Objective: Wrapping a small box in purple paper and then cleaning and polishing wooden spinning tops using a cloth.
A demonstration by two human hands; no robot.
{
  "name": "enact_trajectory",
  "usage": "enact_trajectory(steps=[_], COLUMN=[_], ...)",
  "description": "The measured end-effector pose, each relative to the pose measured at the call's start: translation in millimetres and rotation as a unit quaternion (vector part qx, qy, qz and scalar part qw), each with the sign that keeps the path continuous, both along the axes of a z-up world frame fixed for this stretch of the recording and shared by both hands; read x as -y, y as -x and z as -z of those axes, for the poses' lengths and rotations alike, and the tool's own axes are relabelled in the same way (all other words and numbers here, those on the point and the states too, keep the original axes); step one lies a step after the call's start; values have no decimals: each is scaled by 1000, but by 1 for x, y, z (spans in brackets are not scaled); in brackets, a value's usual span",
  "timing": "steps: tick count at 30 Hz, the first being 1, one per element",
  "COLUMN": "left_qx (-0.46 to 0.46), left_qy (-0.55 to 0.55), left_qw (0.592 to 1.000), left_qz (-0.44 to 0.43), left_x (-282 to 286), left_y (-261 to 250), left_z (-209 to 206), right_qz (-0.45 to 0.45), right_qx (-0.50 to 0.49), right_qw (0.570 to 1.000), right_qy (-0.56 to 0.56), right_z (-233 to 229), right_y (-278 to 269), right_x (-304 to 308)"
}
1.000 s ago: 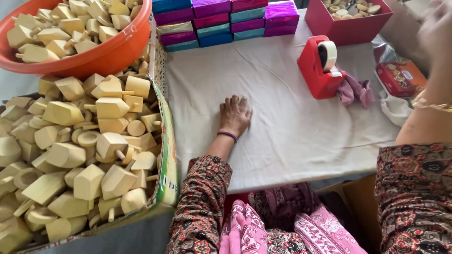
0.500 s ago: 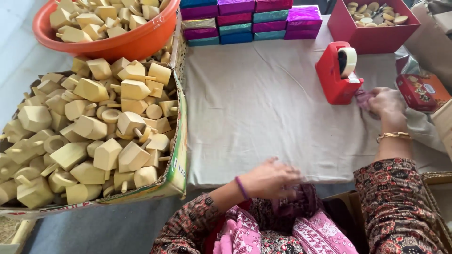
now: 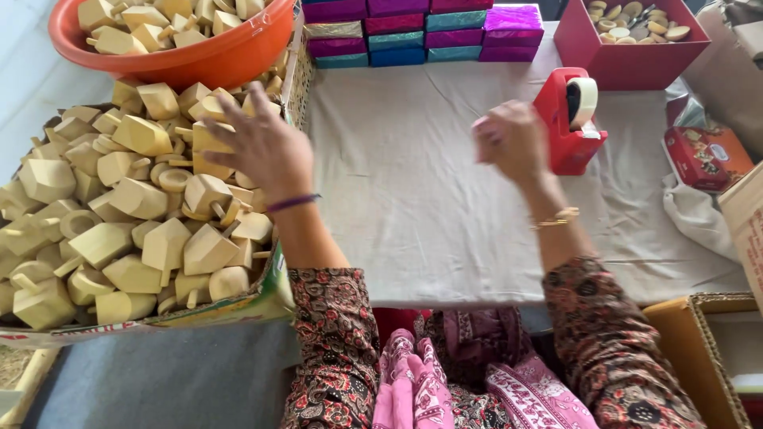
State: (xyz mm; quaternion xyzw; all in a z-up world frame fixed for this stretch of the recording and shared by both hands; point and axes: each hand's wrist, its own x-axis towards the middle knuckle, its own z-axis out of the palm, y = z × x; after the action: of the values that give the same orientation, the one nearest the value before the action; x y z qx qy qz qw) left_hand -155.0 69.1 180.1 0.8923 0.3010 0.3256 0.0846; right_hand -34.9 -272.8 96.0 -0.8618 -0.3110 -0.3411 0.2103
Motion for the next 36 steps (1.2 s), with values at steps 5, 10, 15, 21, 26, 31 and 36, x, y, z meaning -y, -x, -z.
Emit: enact_trajectory(steps=[5, 10, 15, 21, 26, 31, 36], left_qx=[21, 62, 6, 206, 239, 88, 93], left_qy=[40, 2, 66, -160, 36, 315, 621], left_qw=[998, 993, 991, 965, 908, 806, 607], left_qz=[-53, -103, -113, 37, 343, 494, 487], left_x=[-51, -40, -27, 50, 115, 171, 180], left_y=[-12, 8, 16, -11, -95, -153, -164], left_z=[39, 11, 6, 14, 84, 195, 245], right_qz=[-13, -48, -12, -55, -91, -98, -123], right_qx=[1, 19, -202, -205, -247, -177, -29], right_qw=[1000, 998, 978, 977, 943, 915, 976], right_qy=[26, 32, -45, -11, -205, -350, -177], right_z=[72, 130, 82, 98, 78, 50, 51], right_y=[-3, -28, 8, -7, -3, 19, 21], right_x=[-34, -15, -27, -28, -19, -31, -38])
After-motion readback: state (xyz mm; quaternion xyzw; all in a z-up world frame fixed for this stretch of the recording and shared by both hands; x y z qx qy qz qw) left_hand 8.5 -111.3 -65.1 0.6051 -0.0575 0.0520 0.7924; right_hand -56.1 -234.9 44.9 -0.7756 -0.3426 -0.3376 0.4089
